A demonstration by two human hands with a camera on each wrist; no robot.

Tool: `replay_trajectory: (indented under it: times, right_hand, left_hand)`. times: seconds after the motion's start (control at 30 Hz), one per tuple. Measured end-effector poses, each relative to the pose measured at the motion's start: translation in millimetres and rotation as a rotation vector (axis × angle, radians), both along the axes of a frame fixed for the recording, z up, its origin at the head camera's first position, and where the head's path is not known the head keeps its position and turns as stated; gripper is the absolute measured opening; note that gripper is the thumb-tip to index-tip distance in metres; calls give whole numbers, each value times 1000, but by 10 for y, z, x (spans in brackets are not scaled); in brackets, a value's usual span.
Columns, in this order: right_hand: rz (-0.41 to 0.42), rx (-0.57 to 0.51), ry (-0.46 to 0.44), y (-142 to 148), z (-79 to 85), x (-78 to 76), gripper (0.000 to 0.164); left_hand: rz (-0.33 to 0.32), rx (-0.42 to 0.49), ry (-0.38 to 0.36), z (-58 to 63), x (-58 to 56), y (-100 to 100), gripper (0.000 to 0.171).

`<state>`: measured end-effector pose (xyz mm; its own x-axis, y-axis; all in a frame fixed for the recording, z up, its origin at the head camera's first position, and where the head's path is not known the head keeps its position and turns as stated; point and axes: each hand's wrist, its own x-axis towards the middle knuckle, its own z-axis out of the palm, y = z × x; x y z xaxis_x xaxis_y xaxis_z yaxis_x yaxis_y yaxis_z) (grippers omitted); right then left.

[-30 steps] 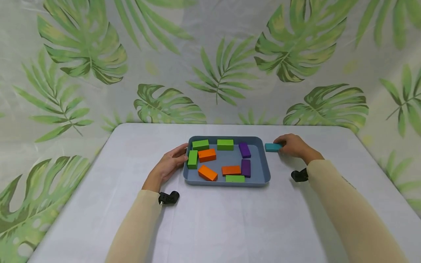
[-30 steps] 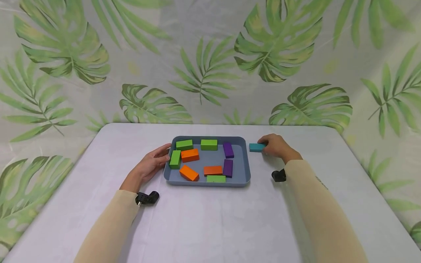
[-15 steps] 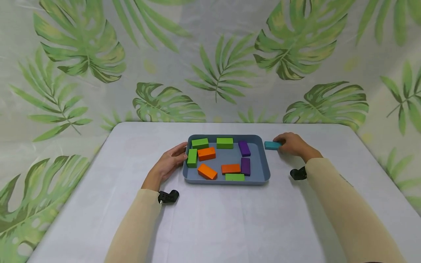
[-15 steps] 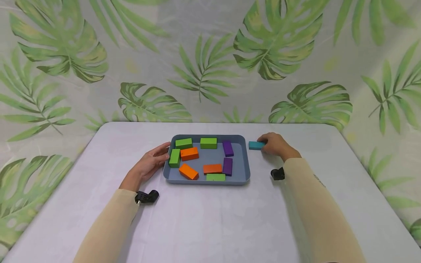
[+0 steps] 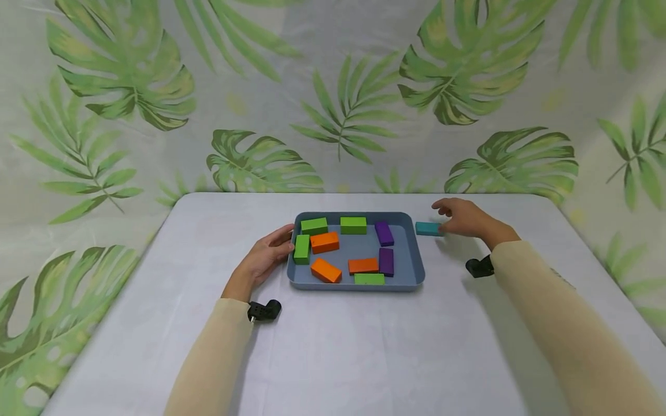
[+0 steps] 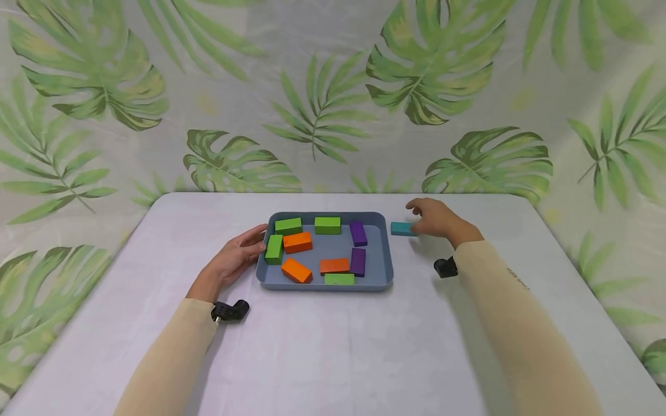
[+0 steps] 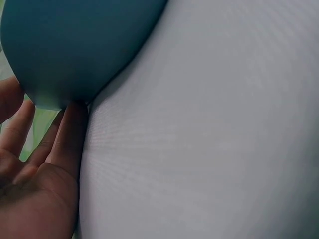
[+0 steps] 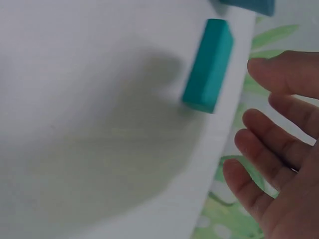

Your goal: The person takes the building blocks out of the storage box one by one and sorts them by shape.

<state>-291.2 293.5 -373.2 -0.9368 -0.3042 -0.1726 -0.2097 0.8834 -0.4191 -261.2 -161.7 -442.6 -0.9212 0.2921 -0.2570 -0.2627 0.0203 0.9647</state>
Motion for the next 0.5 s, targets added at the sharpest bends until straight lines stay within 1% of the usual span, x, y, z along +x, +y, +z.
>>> replay_trajectory:
  times: [0.2, 0.33, 0.5]
  right_hand:
    - [44, 37, 56, -108, 191, 25, 50]
    - [97, 57, 98, -216, 308, 61, 46]
    - [154, 65, 137, -369, 427, 121, 43]
  left_hand:
    - [-16, -2, 18, -11, -4, -10, 63]
    - [-17, -2, 17, -25, -12, -15, 63]
    - [-17, 2, 18, -12, -5, -21, 63]
